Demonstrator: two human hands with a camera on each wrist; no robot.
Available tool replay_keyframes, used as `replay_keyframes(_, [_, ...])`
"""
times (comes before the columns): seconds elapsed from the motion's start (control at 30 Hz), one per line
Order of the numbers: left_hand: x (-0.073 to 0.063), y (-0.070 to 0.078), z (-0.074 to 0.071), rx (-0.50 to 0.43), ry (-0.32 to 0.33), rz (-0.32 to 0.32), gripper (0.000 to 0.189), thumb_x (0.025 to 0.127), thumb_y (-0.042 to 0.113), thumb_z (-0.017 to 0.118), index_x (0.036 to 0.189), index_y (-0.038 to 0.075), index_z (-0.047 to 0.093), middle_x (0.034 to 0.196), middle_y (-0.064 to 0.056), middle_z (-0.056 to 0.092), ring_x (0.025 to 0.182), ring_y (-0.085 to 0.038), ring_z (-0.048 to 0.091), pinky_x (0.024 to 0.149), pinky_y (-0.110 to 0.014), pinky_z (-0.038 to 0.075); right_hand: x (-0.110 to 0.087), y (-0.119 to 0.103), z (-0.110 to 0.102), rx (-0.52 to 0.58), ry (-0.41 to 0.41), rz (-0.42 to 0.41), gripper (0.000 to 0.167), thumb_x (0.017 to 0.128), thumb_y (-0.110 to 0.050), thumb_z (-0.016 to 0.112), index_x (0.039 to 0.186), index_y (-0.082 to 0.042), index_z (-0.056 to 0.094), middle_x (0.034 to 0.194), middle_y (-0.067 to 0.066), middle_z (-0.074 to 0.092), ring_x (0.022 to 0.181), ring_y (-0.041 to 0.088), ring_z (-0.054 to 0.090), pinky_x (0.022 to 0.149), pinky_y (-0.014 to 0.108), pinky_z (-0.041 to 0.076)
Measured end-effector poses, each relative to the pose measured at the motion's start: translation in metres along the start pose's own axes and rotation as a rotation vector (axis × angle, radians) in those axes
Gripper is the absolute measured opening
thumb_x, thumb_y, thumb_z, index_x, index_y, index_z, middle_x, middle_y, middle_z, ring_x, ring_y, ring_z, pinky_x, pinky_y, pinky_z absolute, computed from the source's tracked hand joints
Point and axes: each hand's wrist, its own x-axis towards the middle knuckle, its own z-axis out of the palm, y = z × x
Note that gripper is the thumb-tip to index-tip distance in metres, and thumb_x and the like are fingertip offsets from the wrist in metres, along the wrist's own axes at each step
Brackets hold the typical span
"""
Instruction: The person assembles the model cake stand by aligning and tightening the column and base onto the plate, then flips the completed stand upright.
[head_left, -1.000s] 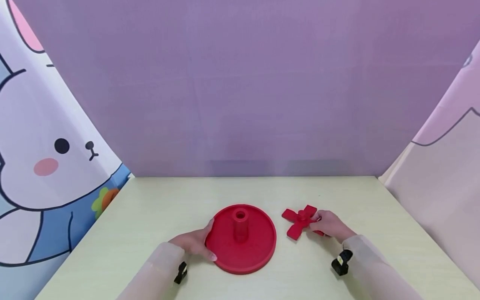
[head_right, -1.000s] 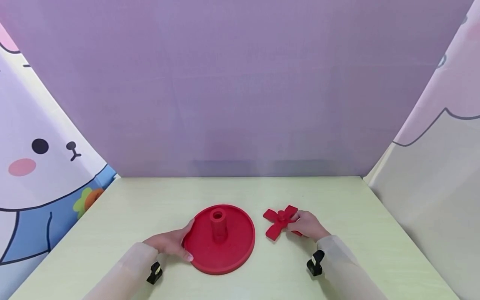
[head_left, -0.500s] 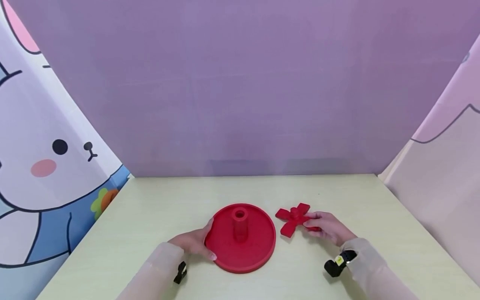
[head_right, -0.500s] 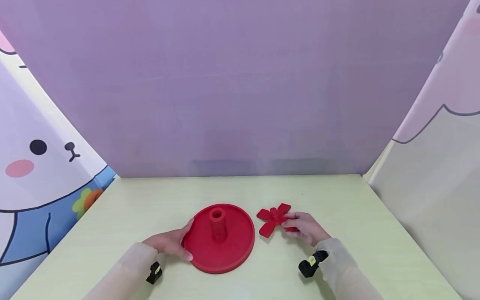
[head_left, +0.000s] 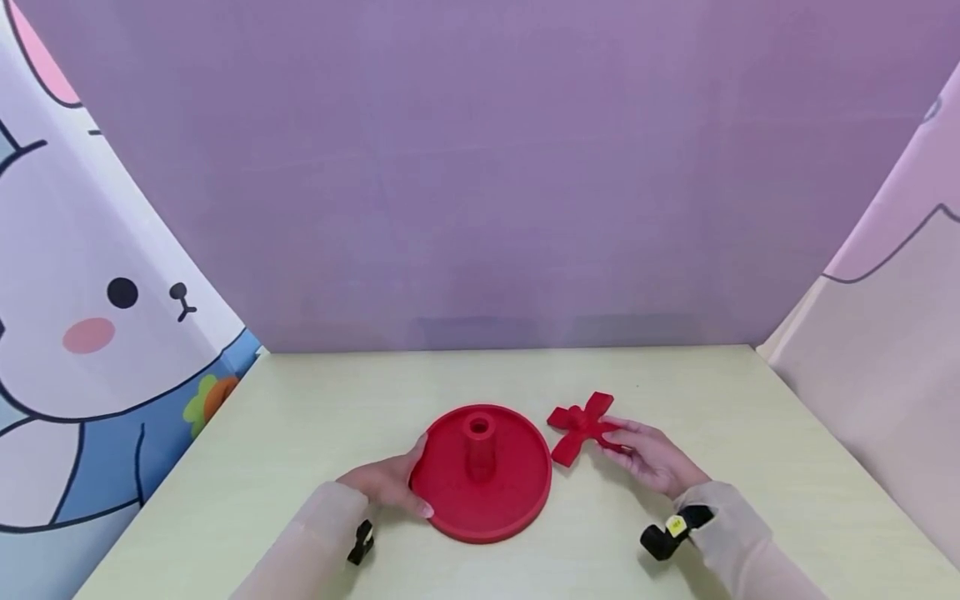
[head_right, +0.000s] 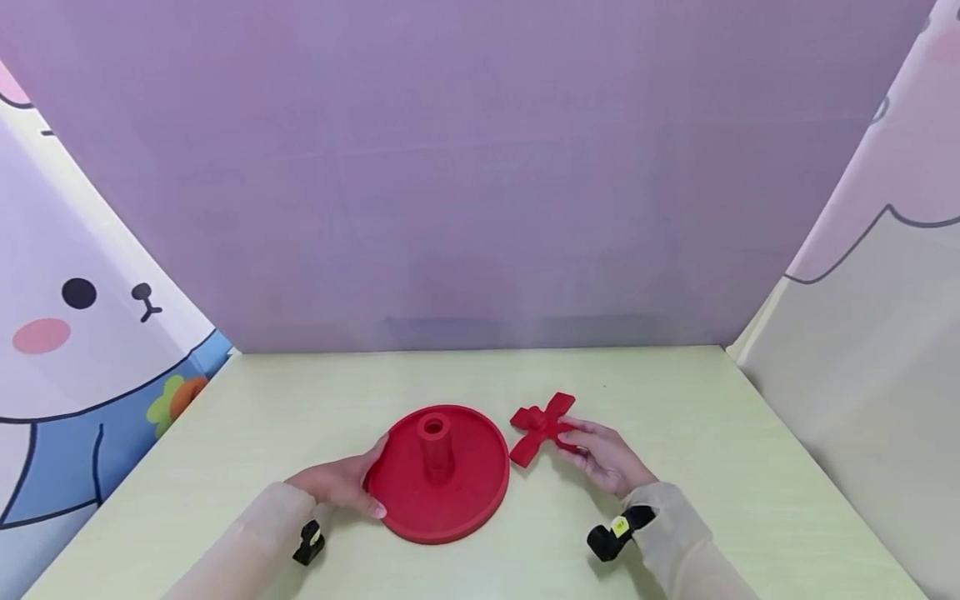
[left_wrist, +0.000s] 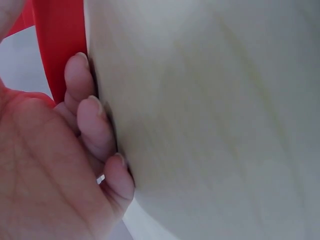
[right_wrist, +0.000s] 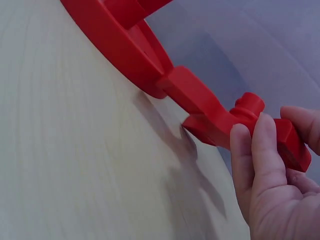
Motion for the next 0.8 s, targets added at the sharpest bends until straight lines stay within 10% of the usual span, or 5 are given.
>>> replay_keyframes(0.53, [-0.007,0.001,-0.002,-0.041,-0.01,0.007,0.119,0.069,0.019,0.086,0.154,0.005,0.004,0.149,-0.014,0.031,0.132,-0.037,0.031,0.09,-0.048,0.049,-0.004,0.004,0.025,0.101,0.115,-0.089,0.047,0.096,0.005,0.049,0.142,0.004,0.038,0.104,0.005,0.062,0.09,0.019,0.068,0.086,0.025,0.051])
replay_keyframes(0.8, [-0.01,-0.002,0.002,-0.033,-0.024,-0.013,0.119,0.068,0.021,0.086,0.154,0.006,0.005,0.149,-0.014,0.03,0.133,-0.037,0.029,0.088,-0.048,0.05,-0.007,0.018,0.045,0.119,0.157,-0.179,0.038,0.095,0.008,0.049,0.091,-0.02,0.075,0.107,0.003,0.06,0.091,0.018,0.069,0.089,0.029,0.049])
